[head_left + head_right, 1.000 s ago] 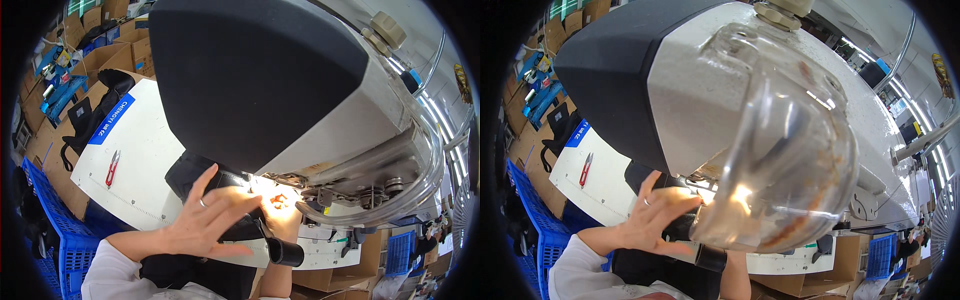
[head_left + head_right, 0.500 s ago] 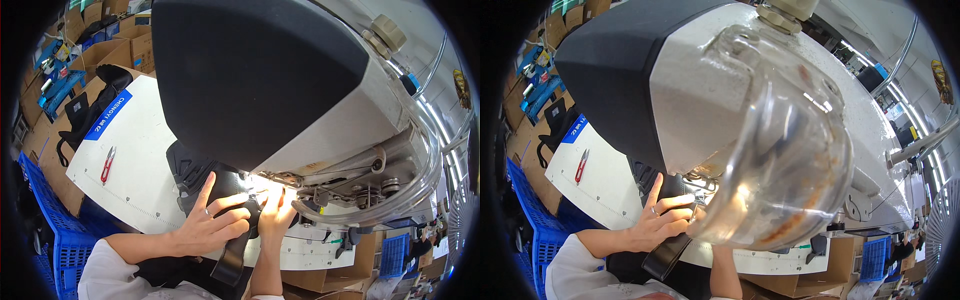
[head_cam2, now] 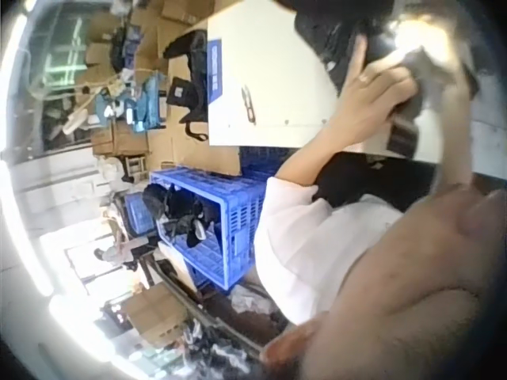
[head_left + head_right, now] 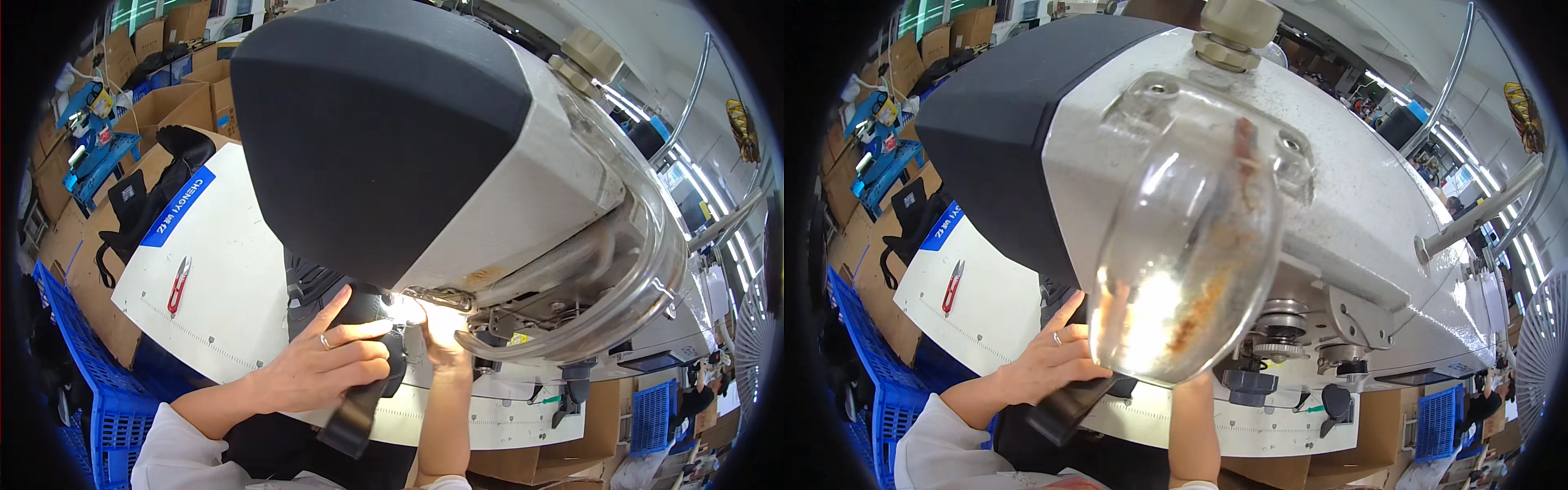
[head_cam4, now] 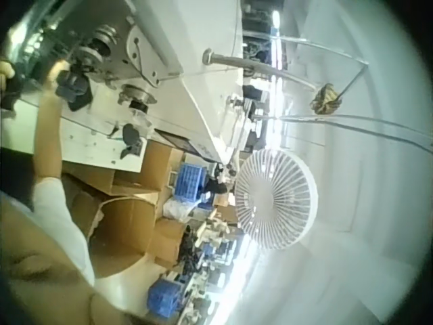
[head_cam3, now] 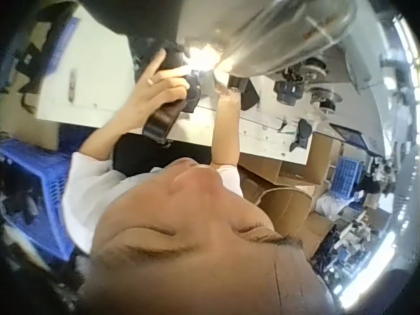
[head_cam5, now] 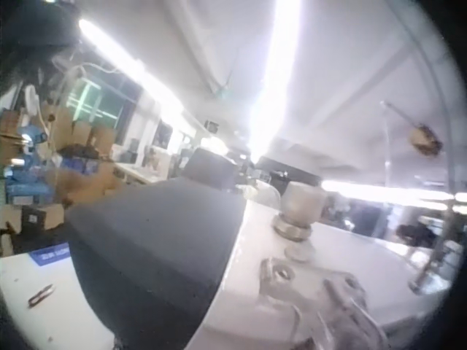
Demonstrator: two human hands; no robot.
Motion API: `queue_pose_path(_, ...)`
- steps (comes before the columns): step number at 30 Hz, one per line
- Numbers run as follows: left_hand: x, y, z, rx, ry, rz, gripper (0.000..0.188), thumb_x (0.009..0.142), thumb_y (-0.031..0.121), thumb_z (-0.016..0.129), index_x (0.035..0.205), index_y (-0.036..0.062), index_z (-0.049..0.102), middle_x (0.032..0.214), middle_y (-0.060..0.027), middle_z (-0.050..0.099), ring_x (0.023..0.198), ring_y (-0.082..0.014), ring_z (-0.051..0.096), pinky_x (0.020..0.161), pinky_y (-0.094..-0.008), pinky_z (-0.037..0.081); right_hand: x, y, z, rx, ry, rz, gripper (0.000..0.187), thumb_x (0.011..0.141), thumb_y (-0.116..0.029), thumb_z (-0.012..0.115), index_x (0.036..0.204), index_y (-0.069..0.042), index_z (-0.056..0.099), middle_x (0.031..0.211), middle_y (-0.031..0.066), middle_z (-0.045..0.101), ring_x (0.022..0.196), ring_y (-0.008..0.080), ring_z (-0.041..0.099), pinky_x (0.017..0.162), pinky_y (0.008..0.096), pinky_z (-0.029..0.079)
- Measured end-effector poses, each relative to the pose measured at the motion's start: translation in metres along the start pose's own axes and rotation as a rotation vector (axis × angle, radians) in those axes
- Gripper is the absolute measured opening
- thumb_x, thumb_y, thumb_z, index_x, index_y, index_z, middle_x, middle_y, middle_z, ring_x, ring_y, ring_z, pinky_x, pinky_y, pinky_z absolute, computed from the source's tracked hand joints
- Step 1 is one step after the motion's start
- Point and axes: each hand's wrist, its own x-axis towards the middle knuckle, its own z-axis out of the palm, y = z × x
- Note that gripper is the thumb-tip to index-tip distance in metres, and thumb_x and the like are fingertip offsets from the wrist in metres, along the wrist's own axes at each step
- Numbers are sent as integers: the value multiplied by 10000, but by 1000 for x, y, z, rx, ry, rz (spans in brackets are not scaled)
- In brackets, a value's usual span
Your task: The person takes boot parts from a bin, stitches the pieces and straps together using a sewing machine, and trims excess thread using thread snips.
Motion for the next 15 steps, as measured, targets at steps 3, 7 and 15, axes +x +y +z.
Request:
queue_pose_path(3, 3, -3, -8, -92, -61, -13, 275, 755, -6, 617, 995, 125, 581, 1025, 27, 568, 1160, -151, 551, 1145, -579, 235, -5, -4, 25, 205, -171, 120, 408, 780, -194, 792, 1088, 11, 621, 1065, 114, 659, 953, 204, 645, 839, 333, 541)
queue_pose_path(7, 1, -10, -11, -135, -30, -16, 220, 794, 37, 571, 1001, 111, 578, 1060, 3, 572, 1195, -185, 540, 1144, -576, 231, -1, 6, 24, -469, -21, -340, 272, 841, -190, 730, 1005, 7, 639, 954, 95, 666, 857, 182, 645, 789, 311, 531)
queue_pose_path(15, 5, -27, -25, -498, -82, -157, 277, 735, 178, 657, 991, 76, 626, 1068, -67, 635, 1151, -258, 585, 1157, -519, 223, -3, 17, 21, -610, 45, -506, 83, 882, -77, 595, 886, 6, 603, 830, 71, 621, 730, 142, 587, 686, 274, 487)
